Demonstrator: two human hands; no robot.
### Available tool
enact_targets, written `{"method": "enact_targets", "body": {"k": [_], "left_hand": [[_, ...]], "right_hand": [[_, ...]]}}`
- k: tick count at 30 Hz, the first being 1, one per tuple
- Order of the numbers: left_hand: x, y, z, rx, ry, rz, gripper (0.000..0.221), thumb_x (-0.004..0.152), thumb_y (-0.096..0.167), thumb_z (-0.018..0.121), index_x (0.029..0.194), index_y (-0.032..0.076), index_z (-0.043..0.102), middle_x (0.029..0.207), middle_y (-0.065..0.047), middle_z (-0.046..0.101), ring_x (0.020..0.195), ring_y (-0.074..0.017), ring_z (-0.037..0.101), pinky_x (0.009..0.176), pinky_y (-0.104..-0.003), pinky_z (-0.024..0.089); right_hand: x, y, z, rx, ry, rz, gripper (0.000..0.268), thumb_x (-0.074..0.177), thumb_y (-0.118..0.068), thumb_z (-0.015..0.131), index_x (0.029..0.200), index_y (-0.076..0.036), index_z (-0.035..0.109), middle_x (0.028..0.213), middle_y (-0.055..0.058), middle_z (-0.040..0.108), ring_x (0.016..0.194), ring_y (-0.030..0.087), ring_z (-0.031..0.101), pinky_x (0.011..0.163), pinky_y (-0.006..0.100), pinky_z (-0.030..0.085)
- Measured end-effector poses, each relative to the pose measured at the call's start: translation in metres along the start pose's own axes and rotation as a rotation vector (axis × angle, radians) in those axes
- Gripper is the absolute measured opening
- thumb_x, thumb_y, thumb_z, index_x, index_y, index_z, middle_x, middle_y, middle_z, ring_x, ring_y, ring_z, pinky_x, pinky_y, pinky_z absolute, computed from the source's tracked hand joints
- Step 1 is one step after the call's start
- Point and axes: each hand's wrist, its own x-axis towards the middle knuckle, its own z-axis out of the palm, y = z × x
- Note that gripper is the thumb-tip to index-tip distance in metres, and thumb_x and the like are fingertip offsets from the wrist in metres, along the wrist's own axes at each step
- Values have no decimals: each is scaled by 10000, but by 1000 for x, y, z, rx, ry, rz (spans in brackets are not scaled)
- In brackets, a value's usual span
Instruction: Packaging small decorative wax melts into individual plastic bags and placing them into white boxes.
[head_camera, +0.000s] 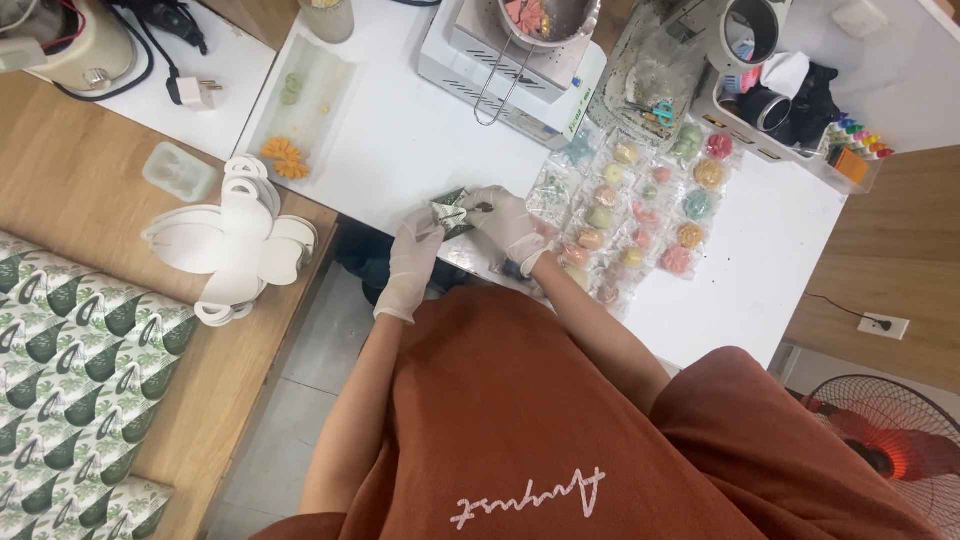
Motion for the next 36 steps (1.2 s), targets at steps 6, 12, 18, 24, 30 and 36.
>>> {"method": "enact_targets", "body": {"k": [6,12,18,24,30,36], "left_hand": [[-7,54,13,337,93,-6,340,914,114,721,1241,80,632,1228,-104,666,1073,-227,673,923,-350,539],[0,50,16,579,67,204,286,861,51,757,1131,65,664,1166,-149,538,974,-288,641,873,-373,541],[6,53,22,550,12,306,204,841,-20,707,1027,63,721,1186,-161,520,1015,-293,619,880,-352,556],[4,53,28,726,83,317,230,808,0,731,1020,89,743,1154,-175,545,1059,-366,543,892,-436,501],[3,51,34,761,159,303,198,823,43,745,1007,114,752,1193,-190,540,1082,-388,540,907,-453,495],[-8,53,37,648,247,340,92,832,89,764,922,109,756,1185,-192,585,1109,-373,586,941,-430,511]], "right_hand": [[-16,-4,7,-20,174,-73,215,808,-27,798,1019,-67,796,1140,116,717,1030,220,703,937,283,547],[-17,-4,10,568,89,158,233,953,-47,675,1166,34,729,1062,86,760,890,149,697,844,265,583],[-13,21,21,473,180,141,199,938,-6,679,1130,31,719,1043,88,759,926,113,707,845,236,587],[-12,22,19,589,202,209,206,950,-44,718,1147,17,729,1062,81,746,943,114,669,850,242,551],[-13,21,15,498,168,318,260,927,-87,724,1171,2,710,1098,74,749,982,129,678,868,252,548],[-33,-19,-13,355,13,194,313,939,-148,667,1238,-60,696,1186,64,737,1049,171,701,924,258,555]]}}
